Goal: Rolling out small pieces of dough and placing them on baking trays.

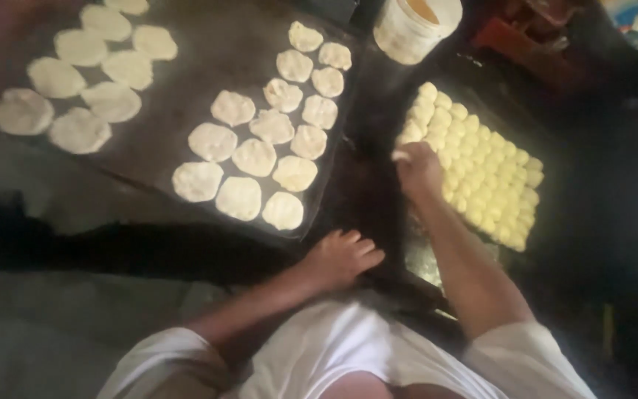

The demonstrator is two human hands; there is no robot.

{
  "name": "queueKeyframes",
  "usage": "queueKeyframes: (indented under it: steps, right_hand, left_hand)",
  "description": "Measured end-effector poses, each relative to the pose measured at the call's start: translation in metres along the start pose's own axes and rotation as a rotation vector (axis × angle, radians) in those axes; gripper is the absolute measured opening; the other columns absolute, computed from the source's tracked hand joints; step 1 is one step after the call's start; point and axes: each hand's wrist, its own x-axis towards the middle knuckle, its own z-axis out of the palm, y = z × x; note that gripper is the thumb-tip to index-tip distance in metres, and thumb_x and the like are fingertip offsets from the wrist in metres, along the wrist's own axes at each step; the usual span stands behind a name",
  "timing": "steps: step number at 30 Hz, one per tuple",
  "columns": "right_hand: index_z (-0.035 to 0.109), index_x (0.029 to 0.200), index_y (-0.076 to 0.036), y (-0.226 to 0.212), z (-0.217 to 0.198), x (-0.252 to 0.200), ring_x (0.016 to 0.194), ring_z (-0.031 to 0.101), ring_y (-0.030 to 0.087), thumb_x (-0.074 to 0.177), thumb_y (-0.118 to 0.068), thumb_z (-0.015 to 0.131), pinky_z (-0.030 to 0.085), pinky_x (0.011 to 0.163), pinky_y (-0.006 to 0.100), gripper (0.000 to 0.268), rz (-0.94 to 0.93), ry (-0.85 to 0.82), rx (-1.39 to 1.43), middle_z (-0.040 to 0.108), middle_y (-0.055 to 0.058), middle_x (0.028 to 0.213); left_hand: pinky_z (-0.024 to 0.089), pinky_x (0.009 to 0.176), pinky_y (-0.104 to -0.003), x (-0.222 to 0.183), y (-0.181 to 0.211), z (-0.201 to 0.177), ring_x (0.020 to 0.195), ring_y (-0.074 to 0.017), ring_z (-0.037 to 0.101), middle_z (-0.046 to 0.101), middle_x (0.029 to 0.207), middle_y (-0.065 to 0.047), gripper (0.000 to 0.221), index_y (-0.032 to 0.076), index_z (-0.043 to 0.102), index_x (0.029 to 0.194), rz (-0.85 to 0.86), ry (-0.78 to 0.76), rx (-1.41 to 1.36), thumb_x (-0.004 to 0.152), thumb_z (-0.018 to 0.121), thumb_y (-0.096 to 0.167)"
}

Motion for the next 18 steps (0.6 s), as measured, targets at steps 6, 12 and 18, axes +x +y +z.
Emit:
queueKeyframes:
  steps: [6, 12, 18]
  right_hand:
    - [0.052, 0.140, -0.001, -0.021, -0.132, -0.087, 0.112, 0.062, 0.024, 0.102, -0.005, 0.074, 0.056, 0.092, 0.036, 0.044, 0.055, 0.258, 0.235, 0.059, 0.017, 0.130]
    - [0.061, 0.130, -0.003, -0.033, -0.136, -0.211, 0.117, 0.061, 0.041, 0.083, -0.004, 0.068, 0.052, 0.098, 0.050, 0.048, -0.066, 0.099, -0.151, 0.065, 0.022, 0.130]
    - [0.050, 0.147, 0.014, 0.016, -0.133, -0.268, 0.134, 0.052, 0.049, 0.101, -0.021, 0.065, 0.040, 0.104, 0.056, 0.059, -0.526, -0.128, -0.738, 0.051, 0.040, 0.155]
  left_hand:
    - [0.052, 0.073, -0.047, 0.011, 0.022, -0.015, 0.103, -0.0289, 0.060, 0.063, 0.109, -0.008, 0.052, 0.014, 0.064, 0.120, -0.269, 0.055, 0.083, 0.080, 0.079, 0.043]
    - [0.053, 0.074, -0.046, 0.028, 0.023, -0.010, 0.101, -0.0281, 0.061, 0.063, 0.108, -0.007, 0.055, 0.013, 0.060, 0.124, -0.451, 0.170, 0.217, 0.083, 0.077, 0.045]
    - [0.055, 0.075, -0.046, 0.055, 0.038, -0.036, 0.102, -0.0292, 0.064, 0.065, 0.109, -0.007, 0.044, 0.015, 0.062, 0.115, -0.648, -0.127, 0.161, 0.091, 0.075, 0.050]
